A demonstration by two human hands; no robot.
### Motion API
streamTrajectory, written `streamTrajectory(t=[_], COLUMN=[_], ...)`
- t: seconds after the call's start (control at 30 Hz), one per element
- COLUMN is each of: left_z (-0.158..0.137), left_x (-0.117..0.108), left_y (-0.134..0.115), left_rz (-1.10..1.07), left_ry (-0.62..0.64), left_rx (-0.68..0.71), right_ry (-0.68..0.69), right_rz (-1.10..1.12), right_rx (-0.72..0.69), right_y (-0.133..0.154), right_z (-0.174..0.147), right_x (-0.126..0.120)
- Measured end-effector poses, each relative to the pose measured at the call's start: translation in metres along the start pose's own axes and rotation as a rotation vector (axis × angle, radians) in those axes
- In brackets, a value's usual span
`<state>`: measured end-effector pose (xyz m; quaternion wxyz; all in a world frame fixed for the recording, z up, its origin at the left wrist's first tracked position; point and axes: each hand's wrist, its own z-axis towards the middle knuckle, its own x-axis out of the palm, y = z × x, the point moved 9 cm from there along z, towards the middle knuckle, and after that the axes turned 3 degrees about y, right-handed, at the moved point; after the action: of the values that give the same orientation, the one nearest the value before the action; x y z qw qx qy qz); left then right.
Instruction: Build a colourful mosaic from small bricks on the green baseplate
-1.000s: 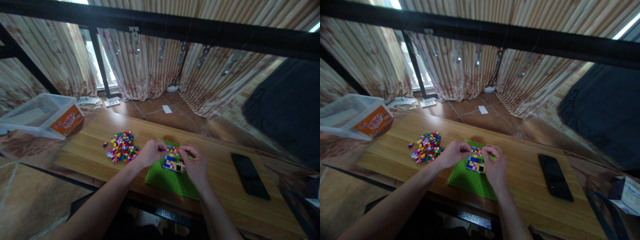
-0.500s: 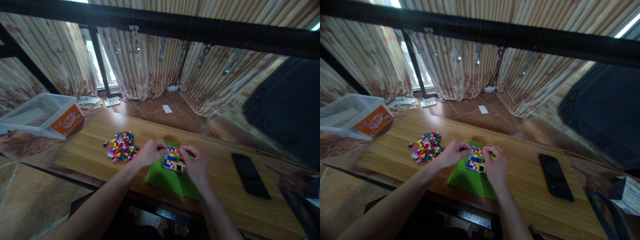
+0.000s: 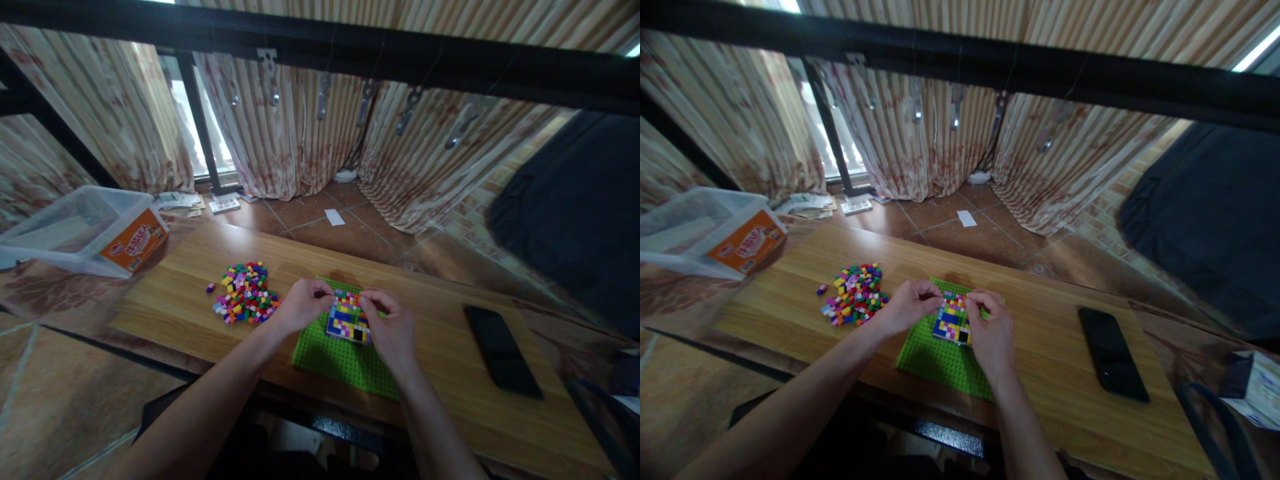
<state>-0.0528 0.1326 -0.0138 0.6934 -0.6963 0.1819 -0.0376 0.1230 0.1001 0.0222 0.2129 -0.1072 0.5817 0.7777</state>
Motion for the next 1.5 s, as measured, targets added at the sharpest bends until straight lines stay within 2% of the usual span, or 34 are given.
streamTrajectory(t=[0.33,0.97,1.03,1.13,1.23,1.3,1.37,1.5], left_z=[-0.001,-0.006,-0.004,-0.003,-0.005,-0.009,-0.014,-0.021], left_x=[0.001,0.000,-0.010,-0.041,-0.075,-0.092,-0.095,-0.082], left_y=[-0.002,-0.012,-0.013,-0.016,-0.016,-0.016,-0.014,-0.008], left_rz=[-0.015,0.194,0.213,0.257,0.455,0.511,0.613,0.870], left_ry=[-0.035,-0.127,-0.126,-0.119,-0.084,-0.073,-0.025,0.071], left_rx=[0.005,0.068,0.080,0.076,0.022,-0.006,-0.048,-0.162], right_ry=[0.007,0.028,0.037,0.047,0.043,0.042,0.045,0.053], right_rz=[-0.007,-0.099,-0.098,-0.091,-0.087,-0.085,-0.093,-0.116], right_rx=[0.032,0.009,0.004,0.002,0.004,0.008,0.013,0.019], right_y=[0.000,0.000,0.000,-0.002,-0.004,-0.005,-0.006,-0.006], right_z=[-0.001,-0.003,-0.003,-0.003,-0.003,-0.002,-0.001,0.000], right_x=[0.003,0.004,0.004,0.004,0.003,0.003,0.003,0.003])
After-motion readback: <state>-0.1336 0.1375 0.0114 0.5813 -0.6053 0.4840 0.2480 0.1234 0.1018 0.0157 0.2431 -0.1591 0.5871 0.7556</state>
